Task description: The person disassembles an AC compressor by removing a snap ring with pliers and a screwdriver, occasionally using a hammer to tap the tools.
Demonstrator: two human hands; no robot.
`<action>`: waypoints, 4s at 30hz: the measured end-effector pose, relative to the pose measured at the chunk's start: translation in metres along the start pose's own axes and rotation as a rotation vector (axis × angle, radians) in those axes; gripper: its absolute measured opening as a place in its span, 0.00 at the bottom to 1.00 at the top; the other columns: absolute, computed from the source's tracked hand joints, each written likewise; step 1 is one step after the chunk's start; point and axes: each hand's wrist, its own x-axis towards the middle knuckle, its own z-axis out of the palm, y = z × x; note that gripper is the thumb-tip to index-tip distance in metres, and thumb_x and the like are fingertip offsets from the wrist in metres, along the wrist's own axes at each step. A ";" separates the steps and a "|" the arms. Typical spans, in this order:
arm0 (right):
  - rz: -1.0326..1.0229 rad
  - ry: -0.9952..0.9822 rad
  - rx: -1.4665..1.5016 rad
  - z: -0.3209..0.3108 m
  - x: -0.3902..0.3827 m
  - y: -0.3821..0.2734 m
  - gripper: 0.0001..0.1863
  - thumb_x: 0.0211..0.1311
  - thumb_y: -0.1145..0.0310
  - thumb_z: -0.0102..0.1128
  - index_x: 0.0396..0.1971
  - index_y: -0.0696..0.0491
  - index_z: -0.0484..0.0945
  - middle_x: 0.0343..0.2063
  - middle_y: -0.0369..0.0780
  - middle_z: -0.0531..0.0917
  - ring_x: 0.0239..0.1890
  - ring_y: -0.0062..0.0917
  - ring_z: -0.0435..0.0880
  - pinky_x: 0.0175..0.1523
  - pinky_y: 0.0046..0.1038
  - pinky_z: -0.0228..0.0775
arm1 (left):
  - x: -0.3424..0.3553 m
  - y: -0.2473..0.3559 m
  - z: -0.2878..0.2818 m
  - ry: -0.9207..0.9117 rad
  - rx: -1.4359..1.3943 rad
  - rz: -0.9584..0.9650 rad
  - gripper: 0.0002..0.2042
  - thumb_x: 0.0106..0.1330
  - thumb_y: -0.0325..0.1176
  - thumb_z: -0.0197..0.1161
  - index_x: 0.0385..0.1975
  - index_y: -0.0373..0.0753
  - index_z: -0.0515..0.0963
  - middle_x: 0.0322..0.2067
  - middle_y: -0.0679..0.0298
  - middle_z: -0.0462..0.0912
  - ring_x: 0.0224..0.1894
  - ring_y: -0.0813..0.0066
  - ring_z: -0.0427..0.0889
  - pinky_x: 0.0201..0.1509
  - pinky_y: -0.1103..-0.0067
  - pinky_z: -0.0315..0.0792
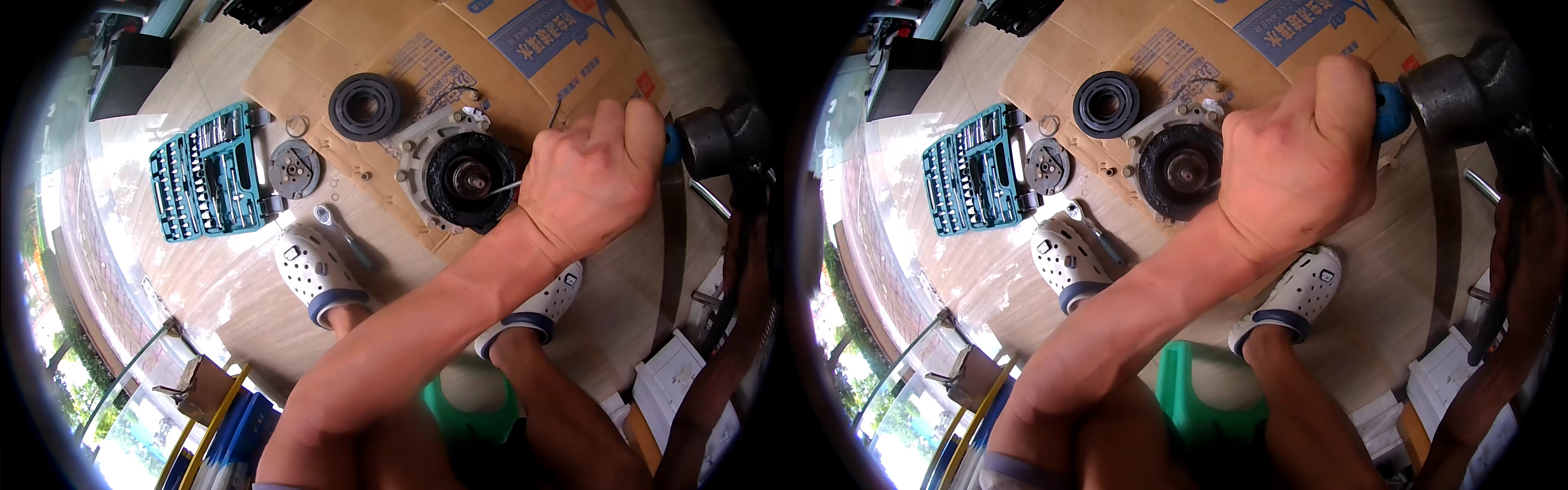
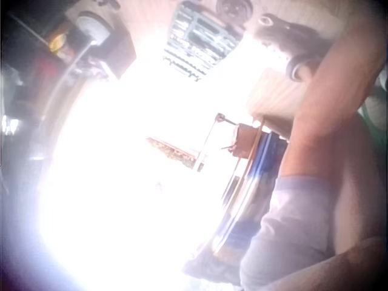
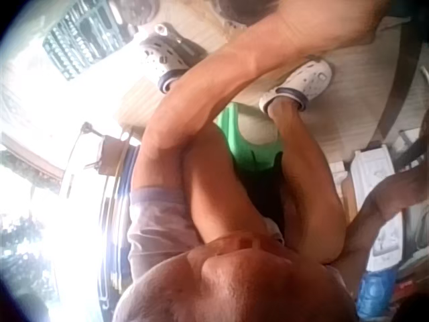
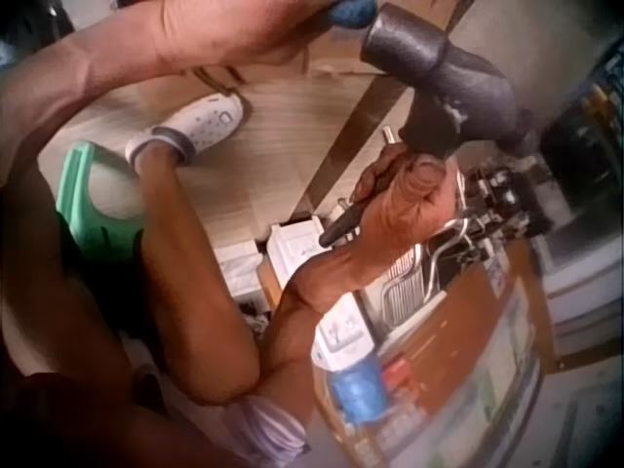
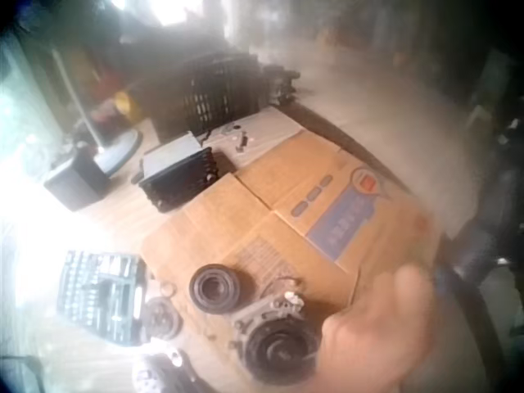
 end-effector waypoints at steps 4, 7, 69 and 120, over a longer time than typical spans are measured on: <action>0.066 0.133 0.061 -0.002 0.004 -0.007 0.43 0.70 0.26 0.52 0.42 0.62 0.74 0.19 0.41 0.74 0.11 0.21 0.68 0.16 0.24 0.60 | 0.001 0.000 0.005 -0.005 0.030 -0.024 0.11 0.55 0.23 0.63 0.34 0.38 0.68 0.25 0.57 0.75 0.20 0.57 0.82 0.19 0.64 0.74; -0.036 0.146 0.127 -0.006 0.012 -0.005 0.44 0.70 0.25 0.50 0.43 0.62 0.74 0.20 0.41 0.75 0.10 0.22 0.68 0.15 0.24 0.59 | 0.002 0.001 0.006 0.006 0.035 -0.032 0.13 0.53 0.22 0.65 0.36 0.38 0.69 0.25 0.57 0.77 0.20 0.54 0.82 0.19 0.63 0.74; 0.034 0.123 0.343 -0.001 0.021 0.003 0.44 0.72 0.27 0.47 0.41 0.64 0.73 0.17 0.41 0.71 0.10 0.25 0.67 0.13 0.28 0.61 | 0.002 -0.005 0.004 -0.059 0.014 -0.052 0.11 0.57 0.24 0.64 0.36 0.36 0.69 0.26 0.56 0.75 0.23 0.56 0.83 0.21 0.65 0.76; 0.492 -0.096 0.469 0.206 0.077 0.233 0.15 0.77 0.56 0.62 0.48 0.53 0.81 0.39 0.37 0.86 0.38 0.26 0.88 0.44 0.30 0.80 | 0.021 -0.010 -0.130 -0.760 -0.218 -0.334 0.14 0.69 0.34 0.69 0.39 0.31 0.72 0.32 0.41 0.83 0.40 0.35 0.84 0.43 0.52 0.77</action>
